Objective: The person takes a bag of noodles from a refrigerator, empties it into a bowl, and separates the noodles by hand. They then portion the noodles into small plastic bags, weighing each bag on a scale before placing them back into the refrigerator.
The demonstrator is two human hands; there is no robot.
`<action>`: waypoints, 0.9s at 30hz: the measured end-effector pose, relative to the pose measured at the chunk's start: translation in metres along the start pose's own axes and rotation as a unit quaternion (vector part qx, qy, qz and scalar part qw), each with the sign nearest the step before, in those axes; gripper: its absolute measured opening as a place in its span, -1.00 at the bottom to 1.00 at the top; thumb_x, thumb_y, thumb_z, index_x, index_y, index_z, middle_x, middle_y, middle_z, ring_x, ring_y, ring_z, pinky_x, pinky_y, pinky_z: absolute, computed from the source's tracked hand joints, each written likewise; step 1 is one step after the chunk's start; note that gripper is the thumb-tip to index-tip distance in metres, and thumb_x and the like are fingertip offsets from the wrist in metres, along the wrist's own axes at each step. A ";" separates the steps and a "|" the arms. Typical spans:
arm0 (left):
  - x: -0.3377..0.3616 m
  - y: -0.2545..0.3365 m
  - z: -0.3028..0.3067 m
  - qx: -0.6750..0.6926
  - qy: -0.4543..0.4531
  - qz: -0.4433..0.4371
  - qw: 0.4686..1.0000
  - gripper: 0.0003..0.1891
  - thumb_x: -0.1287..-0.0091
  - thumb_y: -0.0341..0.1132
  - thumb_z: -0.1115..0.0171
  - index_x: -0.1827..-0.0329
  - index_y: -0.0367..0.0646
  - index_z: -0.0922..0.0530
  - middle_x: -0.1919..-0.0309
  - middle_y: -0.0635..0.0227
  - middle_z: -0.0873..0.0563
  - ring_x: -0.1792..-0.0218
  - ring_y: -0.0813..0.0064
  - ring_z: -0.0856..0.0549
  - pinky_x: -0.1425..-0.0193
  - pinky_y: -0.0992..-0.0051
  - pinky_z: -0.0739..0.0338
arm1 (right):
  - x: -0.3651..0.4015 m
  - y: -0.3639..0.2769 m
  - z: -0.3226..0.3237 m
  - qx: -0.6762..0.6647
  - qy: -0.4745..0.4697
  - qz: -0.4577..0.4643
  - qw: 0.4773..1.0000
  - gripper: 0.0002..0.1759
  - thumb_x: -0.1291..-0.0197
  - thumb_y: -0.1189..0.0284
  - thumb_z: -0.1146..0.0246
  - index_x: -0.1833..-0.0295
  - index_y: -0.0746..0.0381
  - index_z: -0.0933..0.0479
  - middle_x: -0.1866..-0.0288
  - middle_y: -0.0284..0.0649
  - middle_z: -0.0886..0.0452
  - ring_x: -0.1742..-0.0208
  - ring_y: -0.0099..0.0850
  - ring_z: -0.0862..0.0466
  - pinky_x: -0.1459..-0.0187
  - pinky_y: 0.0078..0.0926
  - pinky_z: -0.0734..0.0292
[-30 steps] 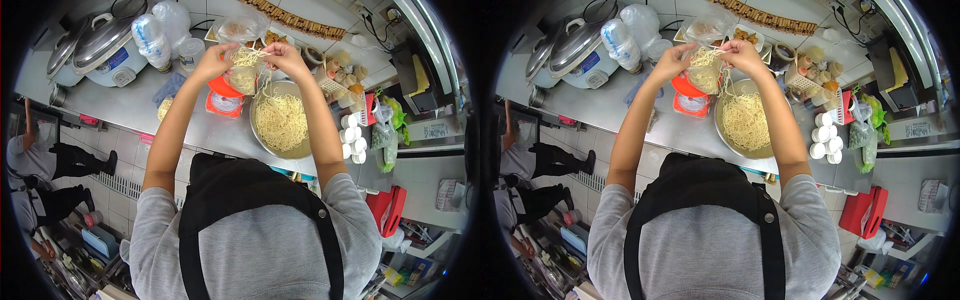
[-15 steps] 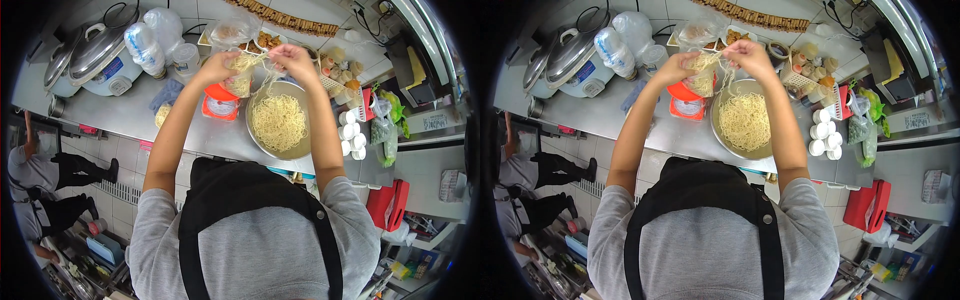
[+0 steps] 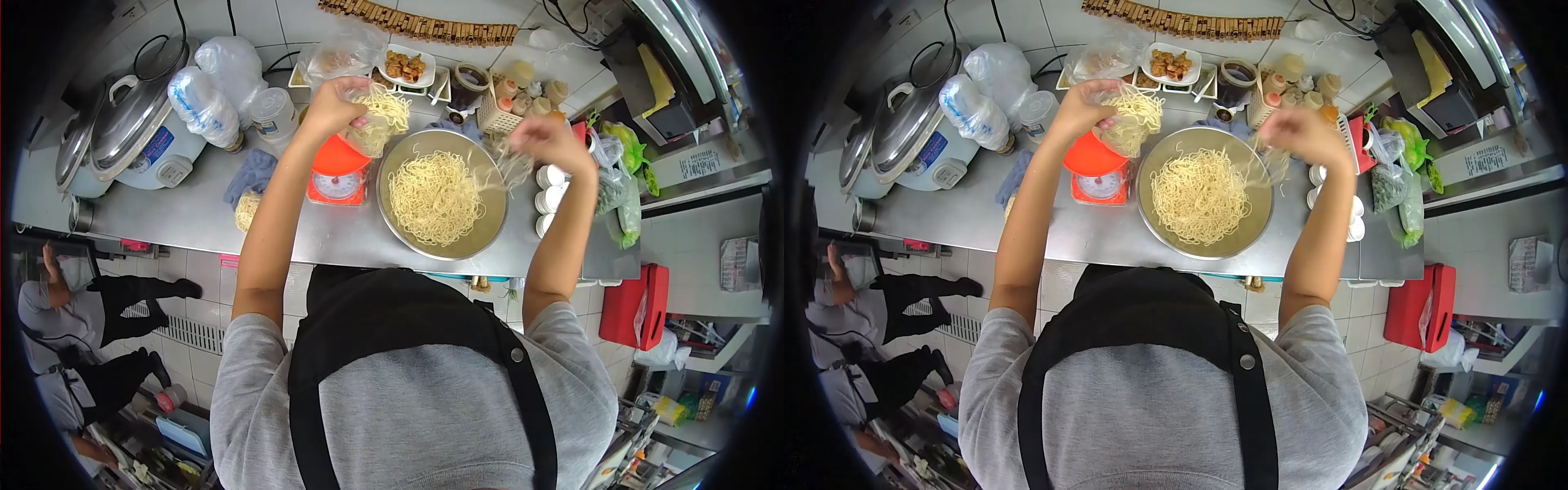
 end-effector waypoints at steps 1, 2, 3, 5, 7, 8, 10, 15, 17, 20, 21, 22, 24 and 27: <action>0.001 -0.002 0.001 -0.011 0.001 0.006 1.000 -0.53 -0.06 -0.61 -0.21 -0.12 -0.28 -0.51 0.08 0.28 -0.65 0.53 0.64 -0.64 0.49 0.67 -0.54 | -0.005 0.018 -0.020 0.070 -0.047 -0.032 0.996 -0.68 -0.02 0.33 -0.38 0.12 0.23 -0.58 0.29 -0.36 -0.63 0.25 -0.57 -0.58 0.19 -0.59 -0.48; 0.002 -0.002 0.002 -0.011 0.001 0.005 1.000 -0.53 -0.06 -0.61 -0.21 -0.12 -0.28 -0.51 0.08 0.28 -0.65 0.53 0.64 -0.64 0.49 0.67 -0.54 | -0.012 0.029 -0.043 0.139 -0.093 -0.064 0.984 -0.58 0.03 0.27 -0.43 0.07 0.23 -0.59 0.25 -0.32 -0.64 0.19 -0.50 -0.60 0.13 -0.52 -0.50; 0.003 -0.002 0.003 -0.013 -0.004 0.006 1.000 -0.53 -0.06 -0.61 -0.20 -0.12 -0.27 -0.51 0.13 0.29 -0.66 0.53 0.65 -0.64 0.49 0.68 -0.53 | -0.025 0.027 -0.059 0.180 -0.087 -0.064 0.978 -0.46 0.08 0.22 -0.46 -0.03 0.22 -0.55 0.16 -0.25 -0.64 0.10 -0.42 -0.60 0.05 -0.45 -0.49; 0.004 -0.001 0.002 -0.016 -0.010 0.008 1.000 -0.54 -0.07 -0.60 -0.20 -0.11 -0.26 -0.51 0.18 0.30 -0.68 0.53 0.66 -0.64 0.49 0.68 -0.53 | -0.060 0.023 -0.098 0.136 -0.045 -0.024 0.989 -0.23 0.14 0.15 -0.49 -0.21 0.20 -0.42 -0.04 -0.13 -0.57 -0.08 -0.29 -0.56 -0.10 -0.37 -0.46; 0.006 0.000 0.002 -0.029 -0.017 0.001 0.999 -0.53 -0.06 -0.60 -0.19 -0.12 -0.23 -0.51 0.26 0.29 -0.69 0.53 0.67 -0.64 0.50 0.68 -0.52 | -0.092 0.013 -0.130 0.016 0.000 0.025 1.000 -0.02 0.17 0.11 -0.50 -0.36 0.22 -0.22 -0.24 -0.04 -0.42 -0.26 -0.21 -0.44 -0.20 -0.36 -0.39; 0.006 -0.001 0.004 -0.030 -0.015 0.003 0.999 -0.53 -0.06 -0.60 -0.19 -0.12 -0.23 -0.51 0.26 0.29 -0.69 0.53 0.67 -0.64 0.50 0.68 -0.52 | -0.106 0.004 -0.142 -0.016 0.006 0.034 0.999 0.09 0.19 0.10 -0.50 -0.41 0.27 -0.12 -0.33 0.01 -0.33 -0.33 -0.19 -0.38 -0.25 -0.37 -0.36; 0.005 -0.005 0.007 -0.054 -0.019 0.012 0.998 -0.52 -0.06 -0.60 -0.18 -0.13 -0.23 -0.50 0.22 0.26 -0.69 0.54 0.66 -0.64 0.50 0.68 -0.53 | -0.134 -0.001 -0.161 0.012 0.028 0.067 0.997 0.14 0.22 0.11 -0.52 -0.41 0.34 -0.07 -0.35 0.05 -0.28 -0.34 -0.19 -0.36 -0.25 -0.37 -0.35; 0.010 -0.013 0.021 -0.075 0.014 0.006 0.997 -0.51 -0.05 -0.59 -0.17 -0.13 -0.24 -0.50 0.17 0.26 -0.69 0.55 0.65 -0.63 0.50 0.66 -0.55 | -0.155 -0.017 -0.169 -0.055 0.014 0.083 0.995 0.20 0.26 0.18 -0.56 -0.40 0.48 -0.02 -0.33 0.14 -0.28 -0.30 -0.20 -0.40 -0.26 -0.38 -0.33; 0.011 -0.016 0.023 -0.073 0.019 0.004 0.997 -0.51 -0.05 -0.59 -0.18 -0.13 -0.24 -0.49 0.15 0.26 -0.69 0.56 0.65 -0.63 0.50 0.66 -0.56 | -0.157 -0.018 -0.167 -0.018 0.017 0.060 0.998 0.19 0.26 0.21 -0.56 -0.40 0.47 -0.02 -0.29 0.13 -0.36 -0.27 -0.20 -0.44 -0.24 -0.41 -0.33; 0.011 -0.020 0.022 -0.073 0.010 0.009 0.997 -0.49 -0.04 -0.60 -0.17 -0.15 -0.21 -0.49 0.15 0.26 -0.69 0.55 0.65 -0.63 0.50 0.65 -0.56 | -0.150 -0.036 -0.158 -0.001 0.045 0.058 0.997 0.02 0.26 0.28 -0.53 -0.33 0.40 -0.19 -0.12 0.10 -0.51 -0.15 -0.17 -0.54 -0.16 -0.38 -0.41; 0.011 -0.020 0.022 -0.081 0.011 0.011 0.997 -0.48 -0.04 -0.59 -0.19 -0.16 -0.20 -0.49 0.16 0.28 -0.69 0.54 0.66 -0.62 0.50 0.64 -0.56 | -0.147 -0.040 -0.156 0.016 0.046 0.053 0.997 -0.05 0.23 0.29 -0.51 -0.31 0.35 -0.24 -0.07 0.06 -0.55 -0.10 -0.19 -0.57 -0.12 -0.36 -0.43; 0.011 -0.020 0.022 -0.089 0.012 0.012 0.996 -0.48 -0.04 -0.58 -0.21 -0.17 -0.19 -0.49 0.17 0.30 -0.69 0.53 0.66 -0.62 0.50 0.63 -0.56 | -0.144 -0.045 -0.152 0.049 0.090 0.083 0.991 -0.27 0.16 0.36 -0.47 -0.19 0.27 -0.37 0.09 -0.05 -0.61 0.10 -0.28 -0.63 0.05 -0.37 -0.50; 0.011 -0.017 0.021 -0.086 0.013 -0.019 0.996 -0.47 -0.05 -0.55 -0.25 -0.17 -0.18 -0.48 0.19 0.32 -0.69 0.52 0.66 -0.62 0.50 0.63 -0.55 | -0.152 -0.043 -0.153 -0.015 0.079 0.099 0.992 -0.37 0.11 0.41 -0.44 -0.14 0.26 -0.42 0.16 -0.10 -0.62 0.17 -0.36 -0.63 0.12 -0.42 -0.51; 0.011 -0.011 0.015 -0.096 -0.005 -0.031 0.995 -0.45 -0.05 -0.48 -0.34 -0.19 -0.19 -0.47 0.21 0.33 -0.69 0.51 0.66 -0.63 0.50 0.61 -0.55 | -0.151 -0.062 -0.148 -0.114 0.068 0.133 0.982 -0.56 0.02 0.50 -0.37 -0.03 0.26 -0.48 0.27 -0.21 -0.63 0.29 -0.51 -0.62 0.23 -0.53 -0.52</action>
Point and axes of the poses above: each hand's wrist, its own x-axis away from the middle knuckle, its own z-axis out of the back of the hand, y = z × x, the point moved 7 cm from there along -x, towards the middle knuckle
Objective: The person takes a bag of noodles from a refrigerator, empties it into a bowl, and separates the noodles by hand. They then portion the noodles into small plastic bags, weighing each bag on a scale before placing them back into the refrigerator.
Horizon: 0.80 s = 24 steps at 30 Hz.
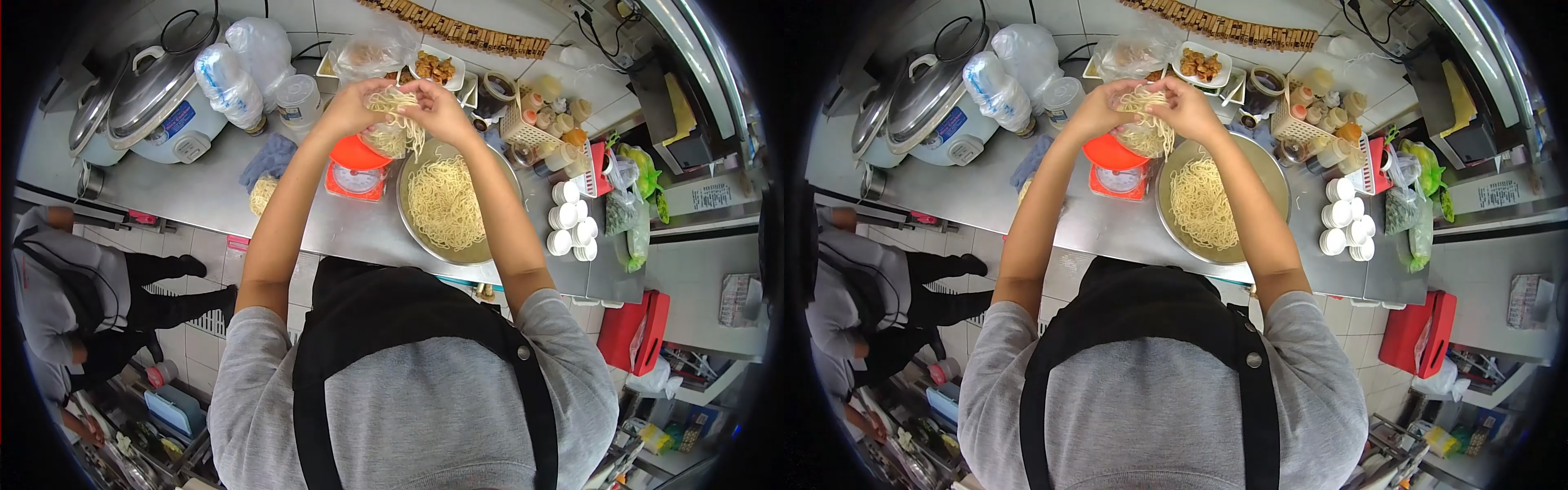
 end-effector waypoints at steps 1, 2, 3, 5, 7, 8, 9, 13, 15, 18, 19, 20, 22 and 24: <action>-0.001 0.000 -0.003 -0.013 -0.018 0.017 1.000 -0.44 -0.05 -0.45 -0.38 -0.19 -0.20 -0.47 0.21 0.31 -0.70 0.50 0.64 -0.63 0.51 0.60 -0.55 | -0.001 -0.010 -0.001 -0.035 0.000 0.019 0.999 -0.65 -0.03 0.54 -0.33 0.02 0.26 -0.50 0.32 -0.26 -0.64 0.34 -0.58 -0.60 0.27 -0.59 -0.51; -0.002 0.000 -0.005 -0.013 -0.021 0.016 1.000 -0.44 -0.05 -0.45 -0.38 -0.19 -0.20 -0.47 0.21 0.31 -0.70 0.50 0.64 -0.63 0.51 0.60 -0.55 | -0.003 -0.011 -0.004 -0.034 0.003 0.018 0.999 -0.65 -0.03 0.54 -0.33 0.02 0.26 -0.50 0.32 -0.26 -0.64 0.34 -0.58 -0.60 0.27 -0.59 -0.51; -0.004 -0.002 -0.004 -0.038 -0.003 0.018 0.999 -0.44 -0.04 -0.42 -0.40 -0.18 -0.21 -0.48 0.22 0.28 -0.70 0.49 0.62 -0.64 0.51 0.58 -0.56 | -0.006 -0.016 -0.007 -0.040 0.009 0.043 0.998 -0.68 -0.04 0.55 -0.32 0.03 0.26 -0.51 0.35 -0.28 -0.63 0.35 -0.60 -0.59 0.27 -0.62 -0.51; -0.004 0.001 -0.003 -0.063 0.014 0.019 0.998 -0.44 -0.04 -0.39 -0.41 -0.16 -0.23 -0.49 0.23 0.25 -0.70 0.48 0.60 -0.65 0.50 0.56 -0.56 | -0.012 -0.022 -0.006 -0.013 0.010 0.059 0.998 -0.75 -0.11 0.54 -0.32 0.07 0.28 -0.54 0.35 -0.39 -0.58 0.33 -0.68 -0.53 0.27 -0.70 -0.47; -0.002 0.003 0.000 -0.094 0.019 0.043 0.994 -0.49 -0.06 -0.34 -0.40 -0.11 -0.28 -0.51 0.24 0.23 -0.70 0.46 0.56 -0.66 0.50 0.52 -0.57 | -0.017 -0.028 0.001 0.008 0.003 0.059 0.998 -0.79 -0.11 0.54 -0.32 0.11 0.29 -0.56 0.38 -0.39 -0.58 0.34 -0.69 -0.52 0.28 -0.71 -0.47; -0.001 0.004 0.000 -0.093 0.021 0.043 0.994 -0.49 -0.06 -0.34 -0.40 -0.11 -0.28 -0.51 0.24 0.23 -0.70 0.46 0.56 -0.66 0.50 0.52 -0.57 | -0.018 -0.035 0.004 0.027 -0.006 0.058 0.998 -0.82 -0.11 0.53 -0.32 0.14 0.29 -0.58 0.41 -0.40 -0.59 0.36 -0.70 -0.51 0.28 -0.72 -0.46; -0.001 0.005 0.002 -0.099 0.028 0.041 0.994 -0.51 -0.07 -0.30 -0.40 -0.08 -0.27 -0.53 0.25 0.22 -0.70 0.47 0.52 -0.67 0.49 0.50 -0.58 | -0.018 -0.046 0.010 0.042 0.003 0.054 0.998 -0.86 -0.11 0.53 -0.32 0.18 0.29 -0.60 0.42 -0.41 -0.60 0.39 -0.71 -0.51 0.30 -0.72 -0.46; 0.000 0.011 0.005 -0.140 0.033 0.048 0.988 -0.56 -0.08 -0.25 -0.38 -0.01 -0.25 -0.57 0.30 0.14 -0.70 0.51 0.40 -0.69 0.45 0.42 -0.59 | -0.022 -0.078 0.033 0.057 0.022 0.093 0.994 -0.86 -0.12 0.52 -0.31 0.17 0.28 -0.61 0.41 -0.42 -0.61 0.42 -0.70 -0.52 0.33 -0.72 -0.48; -0.007 0.000 0.005 -0.164 0.047 0.040 0.984 -0.58 -0.07 -0.26 -0.36 0.00 -0.22 -0.58 0.33 0.11 -0.69 0.52 0.36 -0.70 0.43 0.41 -0.58 | -0.021 -0.097 0.047 0.022 0.043 0.079 0.996 -0.86 -0.13 0.53 -0.31 0.18 0.28 -0.61 0.40 -0.41 -0.62 0.43 -0.69 -0.54 0.33 -0.72 -0.49; -0.010 -0.009 0.007 -0.232 0.072 0.007 0.970 -0.62 -0.06 -0.30 -0.32 0.03 -0.18 -0.60 0.39 0.09 -0.69 0.53 0.32 -0.70 0.40 0.39 -0.58 | -0.015 -0.128 0.078 -0.015 0.098 0.101 0.990 -0.86 -0.17 0.53 -0.27 0.14 0.29 -0.61 0.30 -0.31 -0.66 0.39 -0.64 -0.60 0.33 -0.69 -0.53; -0.010 -0.008 0.008 -0.274 0.083 -0.018 0.958 -0.64 -0.05 -0.32 -0.29 0.04 -0.16 -0.61 0.41 0.09 -0.69 0.52 0.32 -0.70 0.39 0.40 -0.58 | -0.013 -0.142 0.091 -0.086 0.100 0.185 0.974 -0.86 -0.18 0.54 -0.25 0.13 0.27 -0.61 0.27 -0.31 -0.66 0.32 -0.63 -0.61 0.34 -0.70 -0.52; -0.011 -0.009 0.009 -0.274 0.083 -0.017 0.958 -0.64 -0.05 -0.32 -0.29 0.04 -0.16 -0.61 0.41 0.09 -0.69 0.52 0.32 -0.70 0.39 0.40 -0.58 | -0.003 -0.154 0.110 -0.088 0.154 0.175 0.969 -0.87 -0.17 0.53 -0.26 0.15 0.25 -0.61 0.26 -0.35 -0.65 0.29 -0.65 -0.59 0.35 -0.71 -0.49; -0.012 -0.019 0.010 -0.247 0.068 0.030 0.966 -0.61 0.05 -0.35 -0.26 0.07 -0.10 -0.63 0.23 0.00 -0.68 0.13 0.03 -0.65 0.02 0.22 -0.52 | 0.021 -0.194 0.132 -0.068 0.219 0.132 0.964 -0.93 -0.16 0.56 -0.26 0.23 0.22 -0.58 0.45 -0.35 -0.63 0.50 -0.68 -0.57 0.48 -0.75 -0.54; -0.012 -0.019 0.011 -0.242 0.066 0.036 0.967 -0.62 0.05 -0.35 -0.26 0.08 -0.12 -0.63 0.22 0.00 -0.68 0.12 0.04 -0.65 0.01 0.22 -0.52 | 0.042 -0.209 0.151 -0.050 0.200 0.173 0.963 -0.90 -0.19 0.53 -0.25 0.18 0.14 -0.60 0.40 -0.37 -0.65 0.48 -0.63 -0.59 0.44 -0.72 -0.57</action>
Point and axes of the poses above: each hand's wrist, its own x-axis away from the middle knuckle, its own z-axis out of the back of the hand, y = z × x, the point moved 7 cm from there along -x, towards the middle knuckle
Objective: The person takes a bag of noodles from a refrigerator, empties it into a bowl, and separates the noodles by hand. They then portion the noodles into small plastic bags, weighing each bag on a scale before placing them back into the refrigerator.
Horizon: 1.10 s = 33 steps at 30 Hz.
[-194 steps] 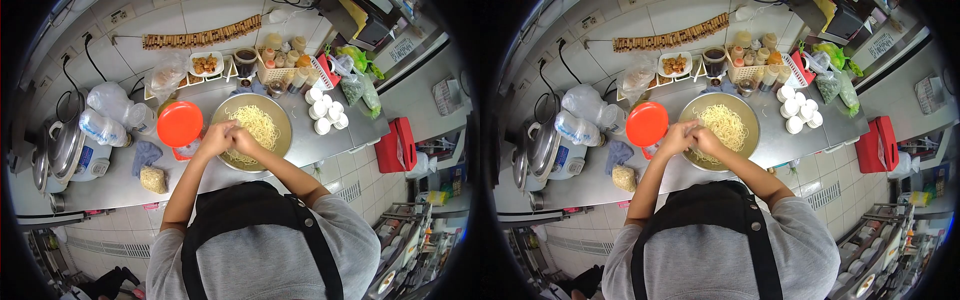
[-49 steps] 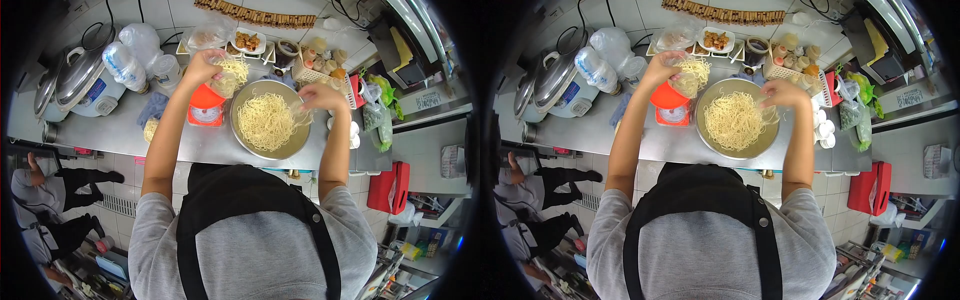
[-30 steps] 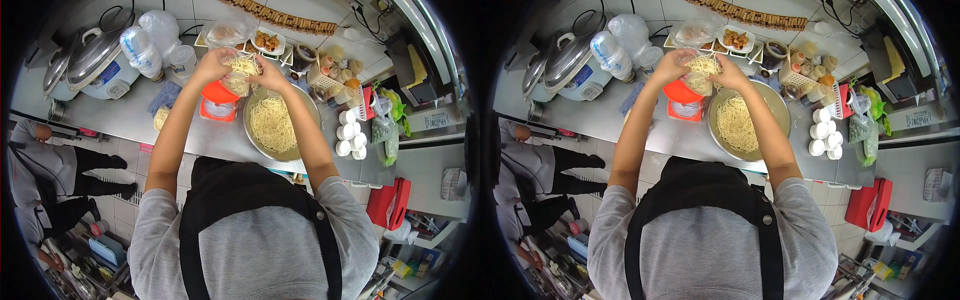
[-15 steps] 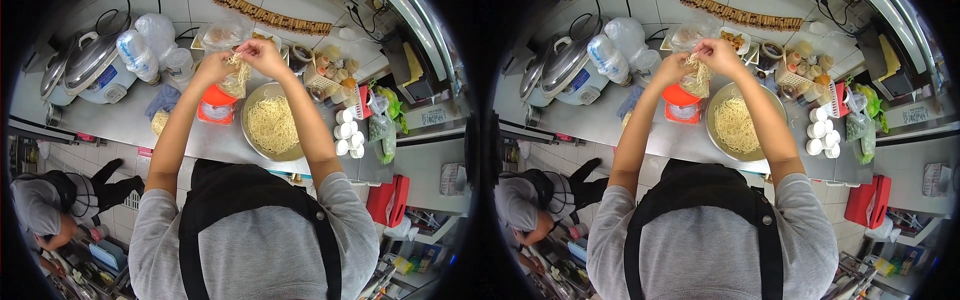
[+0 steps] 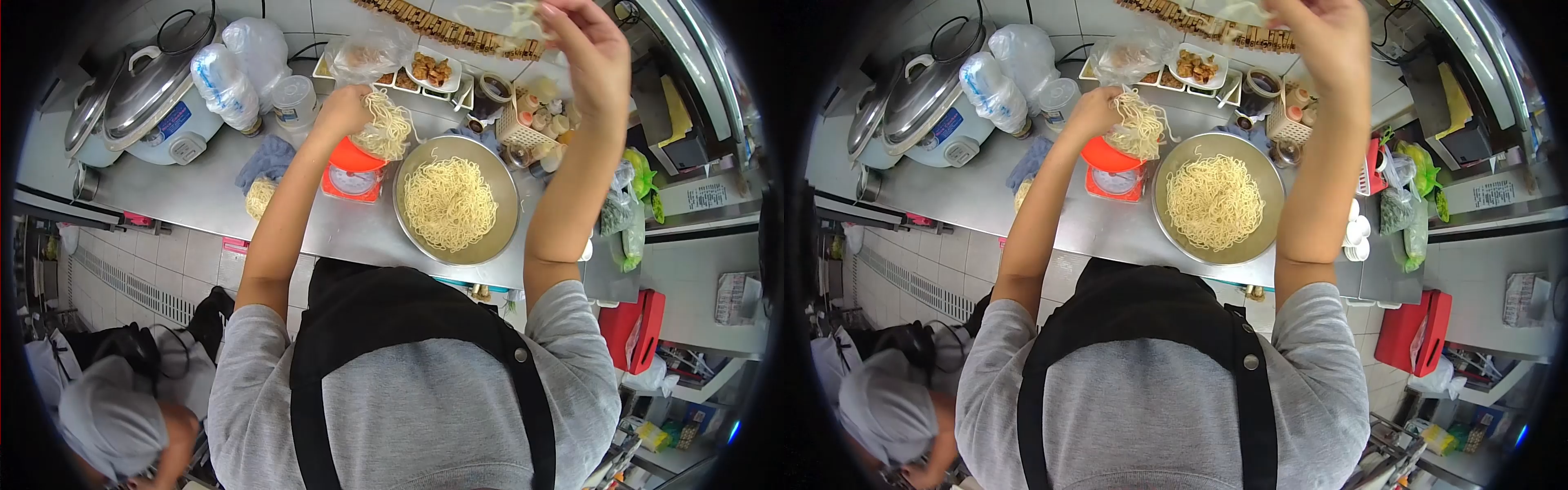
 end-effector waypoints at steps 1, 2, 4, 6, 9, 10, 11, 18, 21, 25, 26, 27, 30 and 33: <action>0.000 0.000 0.001 0.004 -0.002 0.004 1.000 -0.62 0.06 -0.35 -0.27 0.09 -0.13 -0.63 0.21 0.00 -0.68 0.12 0.04 -0.65 0.00 0.23 -0.52 | 0.000 0.011 0.018 0.032 -0.036 -0.009 0.999 -0.90 -0.18 0.52 -0.26 0.18 0.19 -0.60 0.32 -0.37 -0.65 0.39 -0.64 -0.58 0.38 -0.71 -0.51; 0.000 -0.002 0.000 0.005 -0.002 0.005 1.000 -0.62 0.06 -0.35 -0.27 0.09 -0.13 -0.63 0.21 0.00 -0.68 0.12 0.04 -0.65 0.00 0.23 -0.52 | 0.004 0.026 0.030 0.063 -0.073 -0.018 0.995 -0.89 -0.17 0.51 -0.27 0.17 0.24 -0.61 0.25 -0.38 -0.65 0.29 -0.66 -0.57 0.32 -0.69 -0.46; 0.000 0.000 0.002 0.002 0.031 -0.027 0.999 -0.67 0.00 -0.41 -0.23 0.09 -0.14 -0.63 0.42 0.13 -0.69 0.55 0.34 -0.70 0.42 0.41 -0.59 | 0.025 0.058 0.026 0.080 -0.140 -0.085 0.983 -0.86 -0.11 0.47 -0.31 0.20 0.24 -0.61 0.31 -0.37 -0.62 0.32 -0.64 -0.56 0.31 -0.67 -0.46; -0.002 -0.002 0.000 0.004 0.029 -0.032 0.999 -0.67 -0.01 -0.41 -0.23 0.10 -0.14 -0.63 0.43 0.14 -0.69 0.55 0.34 -0.70 0.43 0.41 -0.59 | 0.053 0.085 0.007 0.188 -0.273 -0.170 0.928 -0.72 -0.02 0.34 -0.39 0.17 0.25 -0.61 0.33 -0.32 -0.61 0.32 -0.56 -0.57 0.24 -0.58 -0.49; -0.001 0.000 -0.001 -0.001 0.030 -0.042 0.999 -0.68 0.00 -0.42 -0.24 0.11 -0.15 -0.63 0.45 0.16 -0.68 0.55 0.35 -0.70 0.43 0.41 -0.59 | 0.082 0.141 -0.016 0.371 -0.348 -0.224 0.831 -0.39 0.12 0.05 -0.44 0.03 0.26 -0.59 0.22 -0.15 -0.65 0.16 -0.34 -0.63 0.09 -0.38 -0.52; 0.000 0.003 0.001 -0.007 0.034 -0.047 0.998 -0.68 0.00 -0.42 -0.24 0.11 -0.16 -0.63 0.46 0.16 -0.68 0.55 0.36 -0.70 0.43 0.41 -0.59 | 0.084 0.151 -0.029 0.358 -0.350 -0.233 0.834 -0.31 0.16 -0.01 -0.43 -0.03 0.23 -0.57 0.16 -0.09 -0.65 0.11 -0.29 -0.64 0.05 -0.37 -0.52; 0.000 0.005 0.002 -0.008 0.033 -0.048 0.998 -0.68 0.00 -0.42 -0.24 0.11 -0.16 -0.63 0.46 0.16 -0.68 0.55 0.36 -0.70 0.43 0.41 -0.59 | 0.087 0.161 -0.045 0.344 -0.350 -0.243 0.837 -0.23 0.20 -0.08 -0.43 -0.08 0.21 -0.55 0.09 -0.03 -0.64 0.06 -0.24 -0.64 0.02 -0.37 -0.52; 0.003 0.015 0.003 -0.012 0.009 -0.037 0.999 -0.65 0.02 -0.41 -0.30 0.09 -0.13 -0.62 0.38 0.15 -0.70 0.48 0.30 -0.71 0.40 0.39 -0.58 | 0.113 0.232 -0.148 0.243 -0.204 -0.060 0.947 0.12 0.25 0.07 -0.50 -0.35 0.41 -0.13 -0.18 0.10 -0.47 -0.24 -0.06 -0.46 -0.25 -0.33 -0.33; 0.005 0.016 0.005 -0.015 0.017 -0.051 0.998 -0.64 0.03 -0.39 -0.34 0.09 -0.14 -0.62 0.36 0.16 -0.70 0.46 0.30 -0.71 0.40 0.39 -0.58 | 0.110 0.233 -0.149 0.224 -0.261 -0.136 0.929 -0.13 0.25 0.27 -0.50 -0.22 0.35 -0.32 -0.03 0.06 -0.57 -0.12 -0.16 -0.57 -0.14 -0.37 -0.43; 0.007 0.018 0.008 0.048 0.028 -0.088 0.995 -0.64 0.03 -0.32 -0.40 0.12 -0.14 -0.62 0.35 0.23 -0.71 0.45 0.40 -0.70 0.39 0.44 -0.57 | 0.085 0.209 -0.128 0.214 -0.210 -0.155 0.941 -0.65 0.15 0.43 -0.42 0.19 0.30 -0.56 0.39 -0.18 -0.63 0.33 -0.42 -0.66 0.31 -0.48 -0.53; 0.010 0.024 0.012 0.049 0.028 -0.089 0.994 -0.64 0.03 -0.32 -0.40 0.12 -0.14 -0.62 0.35 0.23 -0.71 0.45 0.40 -0.70 0.39 0.44 -0.57 | 0.080 0.206 -0.128 0.215 -0.210 -0.155 0.941 -0.65 0.15 0.43 -0.42 0.19 0.30 -0.56 0.39 -0.18 -0.63 0.33 -0.42 -0.66 0.31 -0.48 -0.53; 0.011 0.026 0.010 0.100 -0.013 -0.051 0.994 -0.65 0.00 -0.30 -0.41 0.12 -0.15 -0.62 0.35 0.26 -0.71 0.46 0.45 -0.68 0.40 0.45 -0.56 | 0.076 0.206 -0.129 0.128 -0.219 -0.206 0.945 -0.71 0.11 0.46 -0.39 0.22 0.32 -0.56 0.42 -0.20 -0.63 0.38 -0.46 -0.65 0.35 -0.50 -0.52; 0.010 0.036 0.008 0.156 -0.053 -0.030 0.986 -0.67 -0.04 -0.27 -0.40 0.14 -0.19 -0.62 0.33 0.32 -0.71 0.48 0.54 -0.64 0.42 0.49 -0.55 | 0.061 0.178 -0.126 0.067 -0.225 -0.214 0.948 -0.88 0.01 0.55 -0.31 0.32 0.35 -0.59 0.51 -0.26 -0.62 0.48 -0.55 -0.63 0.43 -0.55 -0.50; -0.003 0.055 0.011 0.186 -0.033 -0.105 0.976 -0.67 -0.06 -0.26 -0.40 0.13 -0.21 -0.61 0.29 0.37 -0.70 0.51 0.61 -0.60 0.48 0.54 -0.51 | 0.043 0.160 -0.101 0.141 -0.194 -0.134 0.962 -0.86 0.03 0.48 -0.32 0.32 0.31 -0.63 0.50 -0.23 -0.64 0.46 -0.53 -0.63 0.38 -0.54 -0.52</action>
Point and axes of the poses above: each hand's wrist, its own x-axis away from the middle knuckle, its own z-axis out of the back of the hand, y = z × x, the point moved 7 cm from there along -x, towards the middle knuckle
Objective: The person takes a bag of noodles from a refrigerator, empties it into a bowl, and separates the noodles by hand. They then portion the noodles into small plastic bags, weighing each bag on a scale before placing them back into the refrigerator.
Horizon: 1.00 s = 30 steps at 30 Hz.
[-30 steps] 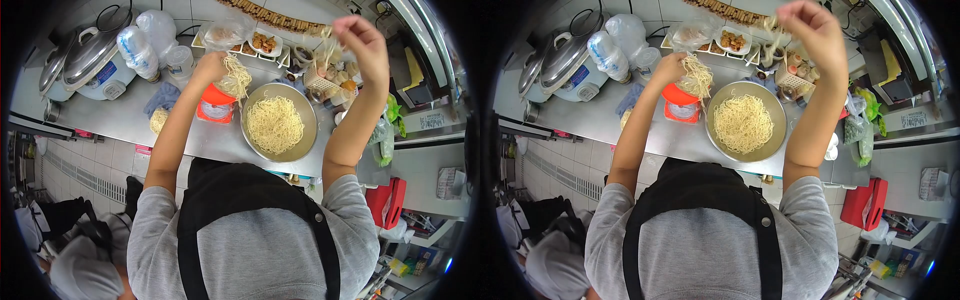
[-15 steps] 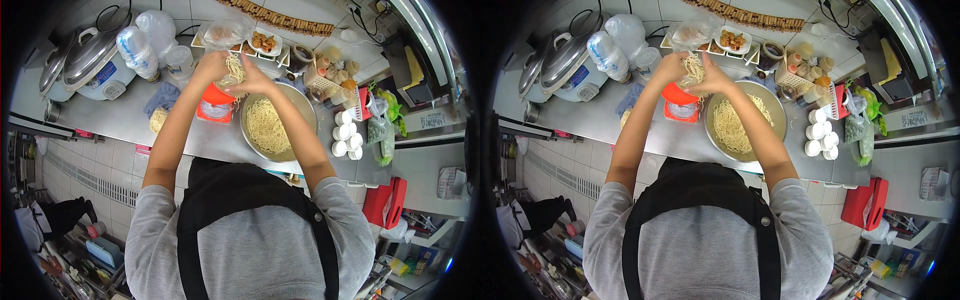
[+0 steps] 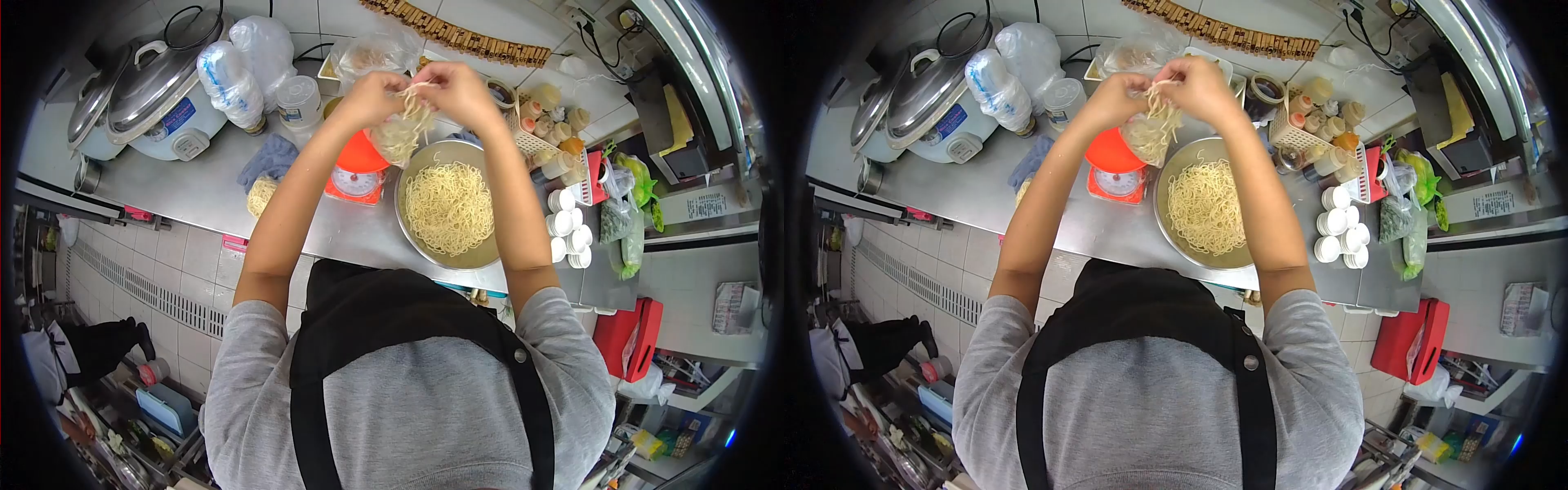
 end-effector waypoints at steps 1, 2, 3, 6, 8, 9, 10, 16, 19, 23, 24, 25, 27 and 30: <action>-0.005 0.011 -0.002 0.023 0.010 -0.063 0.998 -0.65 -0.06 -0.26 -0.40 0.11 -0.22 -0.61 0.28 0.39 -0.69 0.54 0.64 -0.58 0.52 0.56 -0.48 | 0.000 0.003 0.011 0.001 0.000 -0.001 1.000 -0.86 0.03 0.48 -0.32 0.32 0.31 -0.63 0.50 -0.23 -0.64 0.46 -0.53 -0.63 0.38 -0.54 -0.52; -0.005 0.024 -0.004 0.025 0.009 -0.063 0.998 -0.65 -0.06 -0.26 -0.40 0.11 -0.22 -0.61 0.28 0.39 -0.69 0.54 0.64 -0.58 0.52 0.56 -0.48 | 0.001 -0.004 0.027 -0.010 0.012 0.008 1.000 -0.85 0.04 0.47 -0.32 0.31 0.29 -0.63 0.50 -0.22 -0.64 0.45 -0.51 -0.63 0.37 -0.52 -0.52; -0.005 0.047 -0.003 0.047 -0.008 -0.056 0.997 -0.65 -0.02 -0.29 -0.40 0.13 -0.23 -0.60 0.27 0.35 -0.70 0.45 0.58 -0.63 0.41 0.54 -0.51 | 0.002 -0.013 0.040 -0.020 0.024 0.017 0.999 -0.84 0.05 0.47 -0.31 0.31 0.27 -0.64 0.50 -0.20 -0.64 0.44 -0.49 -0.63 0.36 -0.51 -0.52; -0.013 0.066 -0.026 0.068 -0.069 -0.023 0.995 -0.61 0.01 -0.31 -0.41 0.08 -0.20 -0.58 0.27 0.36 -0.70 0.46 0.63 -0.60 0.43 0.57 -0.48 | 0.018 -0.052 0.065 0.120 0.025 0.042 0.992 -0.84 0.08 0.45 -0.30 0.32 0.25 -0.64 0.51 -0.16 -0.63 0.45 -0.40 -0.62 0.35 -0.45 -0.52; -0.019 0.065 -0.052 0.066 -0.118 0.001 0.991 -0.57 -0.01 -0.30 -0.43 0.02 -0.16 -0.56 0.28 0.41 -0.69 0.57 0.73 -0.53 0.55 0.63 -0.40 | 0.022 -0.035 0.065 0.177 -0.019 0.030 0.984 -0.86 0.07 0.47 -0.31 0.34 0.27 -0.63 0.49 -0.18 -0.63 0.45 -0.45 -0.62 0.35 -0.48 -0.50; -0.021 0.056 -0.071 0.058 -0.121 -0.016 0.991 -0.56 0.02 -0.32 -0.44 0.03 -0.16 -0.57 0.28 0.39 -0.69 0.56 0.70 -0.55 0.53 0.59 -0.43 | 0.026 -0.023 0.061 0.230 -0.069 0.021 0.971 -0.87 0.05 0.48 -0.31 0.35 0.28 -0.62 0.48 -0.20 -0.64 0.45 -0.50 -0.61 0.36 -0.50 -0.48; -0.023 0.042 -0.093 0.050 -0.123 -0.032 0.991 -0.55 0.05 -0.35 -0.44 0.03 -0.17 -0.57 0.29 0.38 -0.70 0.55 0.67 -0.56 0.51 0.56 -0.46 | 0.033 -0.011 0.062 0.257 -0.076 -0.012 0.963 -0.86 0.09 0.46 -0.32 0.35 0.25 -0.63 0.47 -0.14 -0.64 0.39 -0.35 -0.64 0.30 -0.42 -0.51; 0.006 -0.022 -0.177 -0.040 -0.212 0.040 0.976 -0.50 0.12 -0.50 -0.39 0.00 -0.26 -0.57 0.32 0.17 -0.71 0.57 0.48 -0.66 0.46 0.46 -0.55 | 0.089 0.106 0.034 0.359 -0.250 -0.155 0.886 -0.83 0.13 0.41 -0.34 0.34 0.19 -0.67 0.39 -0.16 -0.69 0.30 -0.29 -0.67 0.23 -0.36 -0.54; 0.018 -0.036 -0.182 -0.064 -0.188 0.049 0.979 -0.49 0.11 -0.56 -0.31 -0.03 -0.31 -0.56 0.29 0.09 -0.71 0.58 0.41 -0.68 0.45 0.45 -0.57 | 0.110 0.132 0.007 0.239 -0.147 -0.132 0.951 -0.82 0.12 0.38 -0.37 0.32 0.17 -0.68 0.32 -0.14 -0.70 0.25 -0.23 -0.68 0.20 -0.31 -0.55; 0.028 -0.018 -0.161 -0.019 -0.164 0.086 0.983 -0.49 0.11 -0.59 -0.18 -0.04 -0.31 -0.57 0.16 -0.02 -0.69 0.39 0.29 -0.74 0.27 0.41 -0.61 | 0.144 0.167 -0.035 0.302 -0.162 -0.215 0.915 -0.82 0.10 0.37 -0.34 0.33 0.18 -0.68 0.29 -0.07 -0.68 0.17 -0.15 -0.67 0.09 -0.25 -0.56; 0.029 -0.025 -0.163 -0.019 -0.164 0.087 0.982 -0.49 0.11 -0.59 -0.18 -0.04 -0.31 -0.57 0.16 -0.02 -0.69 0.39 0.29 -0.74 0.27 0.41 -0.61 | 0.149 0.164 -0.037 0.268 -0.088 -0.201 0.938 -0.80 0.10 0.36 -0.34 0.31 0.18 -0.67 0.28 -0.07 -0.67 0.17 -0.15 -0.67 0.09 -0.25 -0.56; 0.028 -0.027 -0.164 -0.059 -0.138 0.015 0.989 -0.49 0.12 -0.58 -0.17 -0.03 -0.29 -0.57 0.11 -0.01 -0.67 0.24 0.23 -0.72 0.13 0.38 -0.58 | 0.151 0.163 -0.034 0.231 -0.014 -0.185 0.955 -0.78 0.09 0.35 -0.35 0.28 0.18 -0.66 0.26 -0.06 -0.67 0.16 -0.15 -0.67 0.08 -0.24 -0.55; 0.029 -0.022 -0.162 -0.098 -0.111 -0.057 0.987 -0.48 0.13 -0.58 -0.16 -0.03 -0.28 -0.58 0.06 0.00 -0.66 0.09 0.17 -0.69 -0.02 0.35 -0.55 | 0.152 0.171 -0.039 0.209 -0.025 -0.210 0.955 -0.77 0.08 0.34 -0.35 0.26 0.18 -0.65 0.24 -0.06 -0.66 0.17 -0.15 -0.66 0.09 -0.24 -0.55; 0.031 -0.025 -0.164 -0.062 -0.144 -0.030 0.987 -0.45 0.13 -0.58 -0.13 -0.07 -0.22 -0.56 -0.02 0.03 -0.62 -0.11 0.09 -0.56 -0.22 0.30 -0.42 | 0.150 0.169 -0.035 0.178 -0.049 -0.226 0.956 -0.76 0.05 0.33 -0.36 0.25 0.19 -0.63 0.22 -0.05 -0.66 0.19 -0.14 -0.66 0.12 -0.25 -0.54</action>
Point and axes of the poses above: each hand's wrist, its own x-axis away from the middle knuckle, its own z-axis out of the back of the hand, y = z × x, the point moved 7 cm from there along -x, towards the middle knuckle
